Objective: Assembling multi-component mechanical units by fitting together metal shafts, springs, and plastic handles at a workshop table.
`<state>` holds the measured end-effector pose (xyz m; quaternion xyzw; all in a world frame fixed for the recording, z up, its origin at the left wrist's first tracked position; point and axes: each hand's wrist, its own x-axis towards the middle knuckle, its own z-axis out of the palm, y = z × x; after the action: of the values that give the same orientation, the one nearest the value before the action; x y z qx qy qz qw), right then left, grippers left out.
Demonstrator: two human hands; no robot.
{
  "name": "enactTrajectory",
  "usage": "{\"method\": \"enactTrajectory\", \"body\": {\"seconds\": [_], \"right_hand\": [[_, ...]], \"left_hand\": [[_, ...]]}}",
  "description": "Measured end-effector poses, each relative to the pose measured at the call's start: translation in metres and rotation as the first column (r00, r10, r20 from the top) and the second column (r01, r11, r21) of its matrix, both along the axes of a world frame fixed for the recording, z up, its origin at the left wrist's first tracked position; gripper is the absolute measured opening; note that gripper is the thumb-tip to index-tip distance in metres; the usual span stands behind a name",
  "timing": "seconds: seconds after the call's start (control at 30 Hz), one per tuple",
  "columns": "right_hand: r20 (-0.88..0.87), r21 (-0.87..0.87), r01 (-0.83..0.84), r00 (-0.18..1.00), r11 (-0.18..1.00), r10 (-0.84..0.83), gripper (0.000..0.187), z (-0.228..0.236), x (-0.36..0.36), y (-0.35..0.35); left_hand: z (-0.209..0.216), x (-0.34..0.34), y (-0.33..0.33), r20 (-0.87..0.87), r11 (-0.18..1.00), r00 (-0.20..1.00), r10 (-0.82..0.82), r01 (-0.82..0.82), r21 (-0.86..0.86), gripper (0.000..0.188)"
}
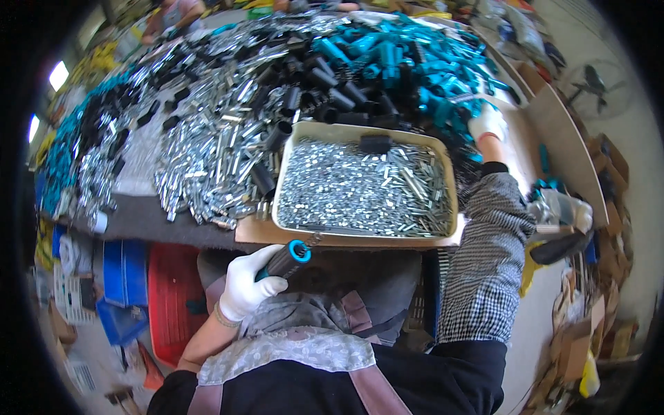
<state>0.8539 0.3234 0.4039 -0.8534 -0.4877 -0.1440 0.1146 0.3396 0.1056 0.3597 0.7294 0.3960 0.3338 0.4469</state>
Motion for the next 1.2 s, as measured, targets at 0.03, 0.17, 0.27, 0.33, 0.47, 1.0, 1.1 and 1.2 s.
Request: {"method": "enactTrajectory", "body": {"seconds": [0.03,0.17,0.27,0.33,0.47,1.0,1.1,1.2], "right_hand": [[-0.037,-0.07,0.078,0.996,0.994,-0.081,0.066,-0.01,0.015,0.007],[-0.076,-0.179,-0.007,0.997,0.984,-0.007,0.049,-0.036,0.006,0.024],[0.007,-0.126,-0.152,0.988,0.98,0.154,0.05,-0.036,0.019,0.01],[-0.273,0.321,-0.379,0.841,0.868,0.468,0.048,-0.033,0.015,-0.01],[-0.618,0.744,-0.25,0.093,0.619,0.78,0.024,-0.006,-0.125,-0.132],[-0.603,0.625,0.033,-0.614,0.78,0.51,0.057,-0.046,-0.296,-0.252],[-0.653,0.702,-0.212,-0.572,0.68,0.496,0.06,-0.05,-0.299,-0.253],[-0.743,0.631,-0.404,-0.561,0.662,0.366,0.075,-0.055,-0.287,-0.255]], "left_hand": [[-0.002,0.001,-0.001,0.001,1.0,1.0,0.005,-0.005,0.03,0.063],[-0.005,0.001,-0.002,0.012,1.0,1.0,0.009,-0.009,0.019,0.062],[-0.001,0.002,-0.001,0.002,0.999,0.999,-0.046,0.046,0.027,0.058],[-0.004,-0.002,0.0,-0.006,0.997,0.997,-0.071,0.071,0.015,0.058],[-0.003,-0.019,-0.005,-0.047,0.99,0.992,-0.118,0.113,-0.089,0.058],[-0.005,-0.049,-0.04,-0.211,0.996,0.974,-0.08,0.073,-0.043,0.054],[-0.008,-0.051,-0.038,-0.222,0.998,0.973,-0.064,0.063,-0.01,0.055],[-0.008,-0.048,-0.038,-0.2,0.988,0.972,-0.124,0.14,0.068,0.052]]}}
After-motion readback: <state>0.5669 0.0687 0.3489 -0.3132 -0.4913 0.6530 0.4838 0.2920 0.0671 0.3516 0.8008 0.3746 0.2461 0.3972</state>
